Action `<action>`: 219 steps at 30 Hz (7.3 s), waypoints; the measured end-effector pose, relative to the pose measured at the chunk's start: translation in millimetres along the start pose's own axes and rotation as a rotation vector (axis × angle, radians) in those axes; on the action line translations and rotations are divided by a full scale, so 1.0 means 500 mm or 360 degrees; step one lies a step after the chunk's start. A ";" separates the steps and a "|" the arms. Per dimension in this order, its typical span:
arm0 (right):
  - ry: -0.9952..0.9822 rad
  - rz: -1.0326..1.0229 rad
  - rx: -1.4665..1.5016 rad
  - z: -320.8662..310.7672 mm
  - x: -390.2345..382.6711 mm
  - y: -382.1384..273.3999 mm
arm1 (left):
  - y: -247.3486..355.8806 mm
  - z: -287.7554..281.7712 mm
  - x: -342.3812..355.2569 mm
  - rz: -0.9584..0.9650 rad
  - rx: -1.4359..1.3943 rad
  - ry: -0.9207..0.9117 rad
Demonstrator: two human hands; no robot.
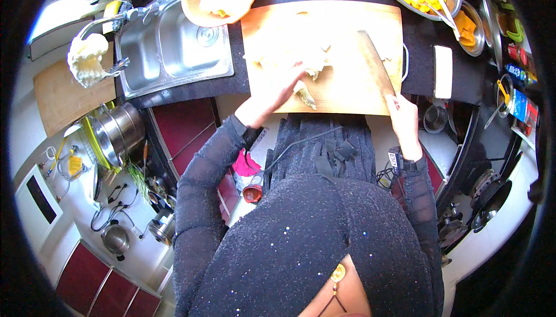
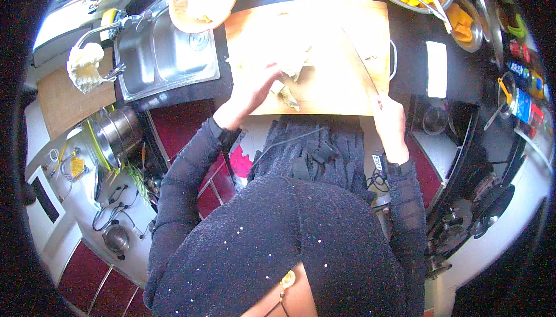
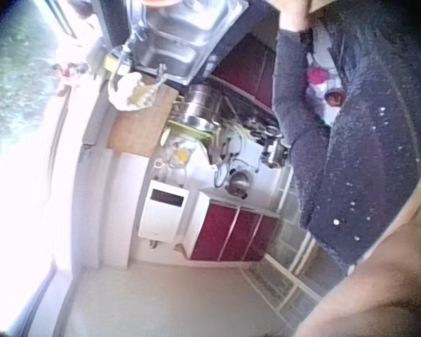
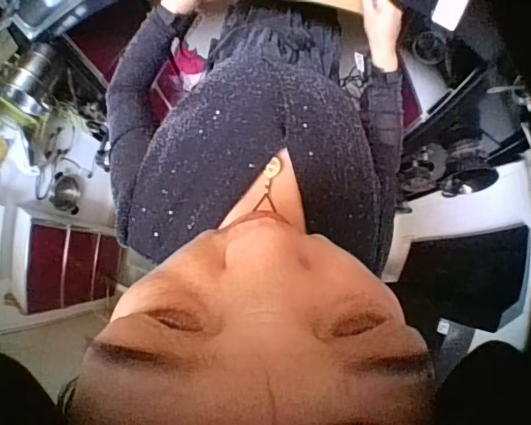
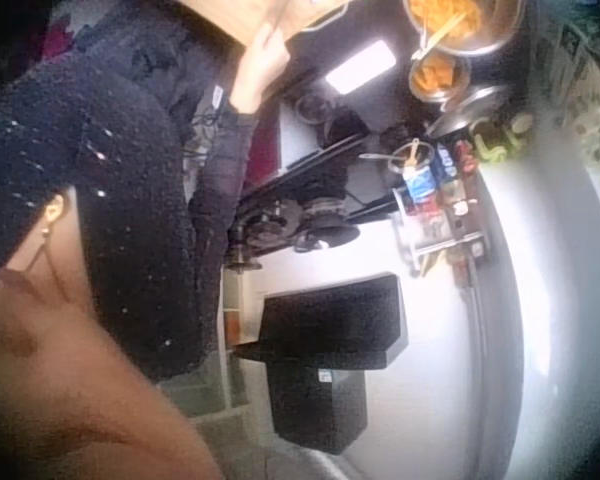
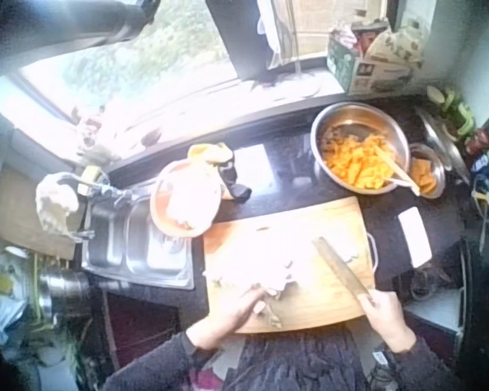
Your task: The person places a wooden cutting board on the kitchen counter, then repeatedly cuts cabbage leaves into smaller pieces using a knife. The chopped cabbage accumulates on the cutting board throughout the clip.
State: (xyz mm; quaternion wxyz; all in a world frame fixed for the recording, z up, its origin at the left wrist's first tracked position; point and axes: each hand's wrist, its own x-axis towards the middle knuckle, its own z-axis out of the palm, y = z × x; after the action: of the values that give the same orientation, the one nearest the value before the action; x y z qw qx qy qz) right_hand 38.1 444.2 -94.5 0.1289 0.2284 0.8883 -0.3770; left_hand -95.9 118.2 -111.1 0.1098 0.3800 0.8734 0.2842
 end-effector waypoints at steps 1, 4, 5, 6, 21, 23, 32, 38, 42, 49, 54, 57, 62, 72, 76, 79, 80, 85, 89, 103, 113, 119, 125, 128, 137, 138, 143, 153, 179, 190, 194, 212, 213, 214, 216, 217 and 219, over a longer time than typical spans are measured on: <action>-0.0032 0.0017 -0.0002 -0.001 -0.003 0.000 | -0.013 -0.004 0.031 0.0008 0.0131 0.0133; -0.0034 0.0020 -0.0013 0.003 -0.011 -0.001 | -0.022 -0.024 0.086 0.0163 0.0625 0.0163; -0.0006 0.0008 0.0014 0.005 -0.014 -0.001 | -0.020 -0.031 0.098 0.0245 0.0783 0.0159; 0.0023 -0.0003 0.0042 0.007 -0.018 -0.002 | -0.014 -0.036 0.104 0.0218 0.0809 0.0077; -0.0005 -0.0009 0.0181 0.014 -0.026 0.029 | 0.098 -0.089 0.182 -0.0088 -0.0557 0.0491; -0.0036 0.0005 0.0201 0.017 -0.024 0.035 | 0.116 -0.059 0.203 0.0246 -0.0327 0.0342; 0.0013 0.0107 0.0181 -0.011 -0.012 0.042 | 0.125 0.117 0.222 -0.0416 -0.1123 -0.0627; -0.0041 0.0169 0.0198 -0.029 -0.020 0.026 | 0.102 0.136 0.171 -0.0516 -0.1881 -0.0629; -0.0011 0.0187 0.0126 -0.033 -0.027 0.014 | 0.089 0.150 0.135 -0.0324 -0.0938 -0.0388; 0.0113 -0.0125 -0.0132 -0.045 -0.033 0.009 | 0.118 0.163 0.171 0.0071 -0.0019 -0.0338; 0.0126 -0.0312 -0.0589 -0.032 -0.053 0.001 | 0.125 0.159 0.184 -0.0109 -0.0287 -0.0358; 0.0149 -0.0377 -0.0862 -0.014 -0.051 0.000 | 0.120 0.162 0.180 -0.0373 -0.0587 -0.0399; 0.0093 -0.0260 -0.0999 0.049 -0.014 -0.018 | 0.104 0.172 0.184 -0.0398 -0.1432 -0.0150; 0.0061 -0.0157 -0.0325 -0.004 -0.021 -0.016 | 0.095 0.189 0.177 -0.0297 -0.1183 -0.0221; 0.0036 -0.0220 -0.0638 0.021 -0.032 -0.014 | 0.082 0.206 0.175 -0.0269 -0.1577 0.0007; 0.0079 -0.0182 -0.0569 0.056 -0.014 -0.017 | 0.084 0.199 0.173 -0.0393 -0.1472 -0.0092; 0.0133 -0.0200 -0.0418 0.064 -0.006 -0.019 | 0.087 0.192 0.174 -0.0407 -0.1470 -0.0121; 0.0126 -0.0124 -0.0071 0.048 0.020 -0.028 | 0.111 0.148 0.172 -0.0406 -0.1163 -0.0369; 0.0049 -0.0140 -0.0189 0.019 -0.012 -0.036 | 0.115 0.139 0.157 -0.0195 -0.0616 -0.0203; 0.0106 -0.0036 0.0095 0.059 0.027 -0.056 | 0.094 0.158 0.142 -0.0189 -0.0523 -0.0389; -0.0068 -0.0018 -0.0199 0.044 -0.066 -0.037 | 0.098 0.155 0.124 -0.0205 -0.0704 -0.0408; 0.0104 -0.0262 -0.0216 0.094 -0.008 -0.013 | 0.104 0.154 0.139 -0.0243 -0.0743 -0.0428; 0.0115 -0.0443 -0.0039 0.031 0.056 -0.015 | 0.108 0.183 0.157 0.0006 -0.0345 -0.0220; 0.0129 -0.0205 -0.0149 0.004 0.073 -0.022 | 0.121 0.215 0.194 -0.0146 -0.0414 0.0010; 0.0224 0.0066 0.0073 -0.015 0.025 -0.026 | 0.093 0.171 0.217 0.0054 -0.0563 0.0251; 0.0212 0.0090 0.0067 -0.013 0.017 -0.020 | 0.086 0.153 0.213 -0.0078 -0.0747 0.0308; 0.0093 -0.0027 0.0007 0.002 -0.022 0.007 | 0.028 -0.002 0.168 -0.0311 -0.0223 0.0348; -0.0021 0.0122 -0.0026 -0.010 -0.017 -0.001 | -0.151 -0.062 0.234 -0.0486 0.0442 0.0262; 0.0153 0.0118 0.0141 -0.001 -0.032 0.015 | 0.145 0.043 0.213 0.0033 0.0094 0.0343; 0.0017 0.0185 0.0063 -0.024 -0.056 0.007 | 0.109 0.164 0.140 0.0124 0.0080 -0.0123; -0.0011 0.0161 0.0039 -0.024 -0.055 0.004 | 0.086 0.177 0.152 0.0091 -0.0188 0.0020; 0.0158 0.0052 0.0152 -0.017 -0.048 0.017 | -0.186 -0.056 0.321 -0.0509 0.0473 -0.0090; 0.0160 0.0074 0.0163 -0.016 -0.052 0.016 | -0.202 -0.050 0.329 -0.0505 0.0464 -0.0178; 0.0153 0.0086 0.0177 -0.015 -0.055 0.014 | -0.213 -0.046 0.340 -0.0550 0.0460 -0.0316; 0.0136 0.0111 0.0202 -0.015 -0.060 0.011 | -0.220 -0.036 0.344 -0.0578 0.0449 -0.0386; 0.0145 0.0119 0.0205 -0.014 -0.063 0.010 | -0.222 -0.034 0.347 -0.0569 0.0459 -0.0421; 0.0142 0.0162 0.0223 -0.010 -0.070 0.008 | -0.225 -0.035 0.352 -0.0590 0.0503 -0.0497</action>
State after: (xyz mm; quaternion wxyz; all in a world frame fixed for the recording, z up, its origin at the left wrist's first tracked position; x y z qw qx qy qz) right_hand 69.8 439.2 -79.6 0.0921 0.2983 0.8519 -0.4205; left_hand -291.6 176.8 -157.9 0.2325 0.2656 0.9338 0.0577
